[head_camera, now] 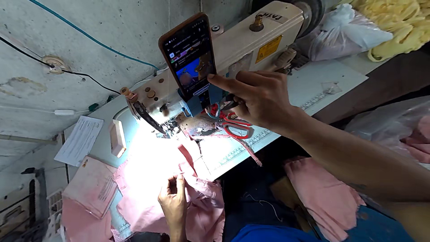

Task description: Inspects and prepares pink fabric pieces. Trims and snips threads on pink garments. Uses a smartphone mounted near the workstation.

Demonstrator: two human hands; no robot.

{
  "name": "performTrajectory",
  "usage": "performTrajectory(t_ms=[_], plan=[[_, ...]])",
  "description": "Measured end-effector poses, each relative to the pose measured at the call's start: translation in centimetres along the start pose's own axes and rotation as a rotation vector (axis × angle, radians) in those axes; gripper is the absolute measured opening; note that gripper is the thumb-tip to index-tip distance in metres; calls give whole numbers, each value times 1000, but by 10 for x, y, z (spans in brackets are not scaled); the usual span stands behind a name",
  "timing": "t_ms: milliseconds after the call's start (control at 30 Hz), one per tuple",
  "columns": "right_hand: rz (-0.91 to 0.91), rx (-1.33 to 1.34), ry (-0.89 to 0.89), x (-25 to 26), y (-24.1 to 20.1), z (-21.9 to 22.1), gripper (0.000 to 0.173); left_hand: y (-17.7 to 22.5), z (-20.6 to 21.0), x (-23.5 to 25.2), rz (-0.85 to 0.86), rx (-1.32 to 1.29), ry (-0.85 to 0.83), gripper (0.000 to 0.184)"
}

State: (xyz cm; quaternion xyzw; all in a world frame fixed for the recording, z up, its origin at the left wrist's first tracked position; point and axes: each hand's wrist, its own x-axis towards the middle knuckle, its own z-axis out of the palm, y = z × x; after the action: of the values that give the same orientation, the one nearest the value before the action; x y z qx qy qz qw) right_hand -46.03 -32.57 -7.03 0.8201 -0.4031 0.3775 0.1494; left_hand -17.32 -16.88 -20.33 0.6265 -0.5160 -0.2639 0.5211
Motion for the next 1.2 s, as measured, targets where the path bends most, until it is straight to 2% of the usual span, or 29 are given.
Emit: performTrajectory(t_ms=[300,1200], plan=[[-18,27,-49,-6,-5,4,46,0,-1,0,-3,9,-9,9],[-18,-2,15,10,-4,-1,44,-1,0,1,4,-6,-5,8]])
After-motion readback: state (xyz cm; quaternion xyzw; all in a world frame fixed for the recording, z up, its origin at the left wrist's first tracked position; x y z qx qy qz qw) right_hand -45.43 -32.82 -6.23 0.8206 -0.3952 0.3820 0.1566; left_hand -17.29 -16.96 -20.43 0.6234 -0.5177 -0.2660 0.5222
